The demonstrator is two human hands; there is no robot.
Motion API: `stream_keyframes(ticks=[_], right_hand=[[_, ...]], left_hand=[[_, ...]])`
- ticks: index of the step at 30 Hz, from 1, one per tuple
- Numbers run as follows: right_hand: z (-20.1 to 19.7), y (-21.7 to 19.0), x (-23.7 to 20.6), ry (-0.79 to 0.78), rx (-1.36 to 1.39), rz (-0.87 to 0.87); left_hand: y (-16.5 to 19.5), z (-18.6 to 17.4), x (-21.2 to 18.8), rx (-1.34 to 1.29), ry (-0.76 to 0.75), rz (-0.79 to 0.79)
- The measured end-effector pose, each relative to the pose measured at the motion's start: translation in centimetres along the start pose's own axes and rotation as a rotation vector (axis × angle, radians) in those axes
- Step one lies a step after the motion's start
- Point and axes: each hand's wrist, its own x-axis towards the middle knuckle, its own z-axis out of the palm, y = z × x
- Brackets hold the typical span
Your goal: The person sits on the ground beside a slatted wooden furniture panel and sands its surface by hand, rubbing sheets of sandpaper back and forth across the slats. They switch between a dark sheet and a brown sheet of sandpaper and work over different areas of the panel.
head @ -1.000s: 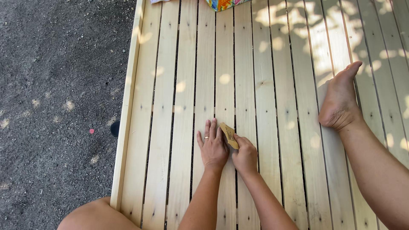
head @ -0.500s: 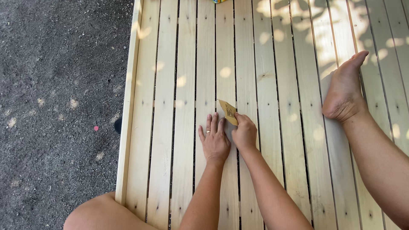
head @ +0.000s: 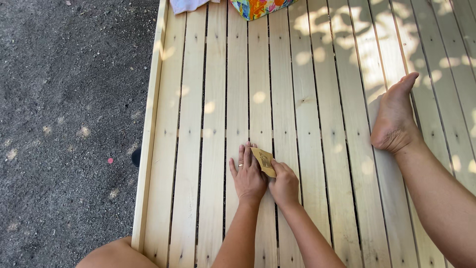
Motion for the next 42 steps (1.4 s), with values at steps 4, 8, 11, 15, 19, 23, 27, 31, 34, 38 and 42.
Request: stream_keyframes(ticks=[4, 8, 11, 15, 19, 23, 27, 31, 34, 38, 42], right_hand=[[-0.2, -0.1, -0.2, 0.024, 0.012, -0.030], [-0.8, -0.6, -0.7, -0.002, 0.029, 0.009], [-1.0, -0.9, -0.4, 0.011, 0.042, -0.007], [-0.8, -1.0, 0.0, 0.013, 0.004, -0.033], [-0.9, -0.7, -0.5, -0.011, 0.114, 0.080], [-0.5, -0.2, -0.4, -0.001, 0.082, 0.034], [0.1, 0.3, 1.0, 0.018, 0.075, 0.030], [-3.0, 0.9, 1.3, -0.317, 0.064, 0.352], [-7.2, 1.7, 1.9, -0.135, 0.640, 0.378], [-9.8, 2.1, 3.2, 0.014, 0.755, 0.425], [-8.8, 2.0, 2.7, -0.057, 0.695, 0.472]], left_hand=[[0.0, 0.0, -0.3, 0.043, 0.065, 0.028], [0.1, 0.2, 0.0, 0.047, 0.048, 0.015], [0.0, 0.3, 0.0, 0.023, 0.017, 0.002], [-0.2, 0.3, -0.3, 0.073, 0.058, 0.026], [0.0, 0.0, -0.2, 0.020, 0.051, 0.017], [0.1, -0.2, 0.0, 0.060, -0.018, -0.015], [0.0, 0.1, -0.3, 0.052, 0.051, 0.020], [-0.2, 0.5, -0.2, 0.021, 0.083, 0.028], [-0.4, 0.5, -0.1, 0.052, 0.057, 0.030], [-0.2, 0.0, -0.2, -0.016, 0.177, 0.065], [0.7, -0.9, 0.3, -0.107, 0.150, 0.084]])
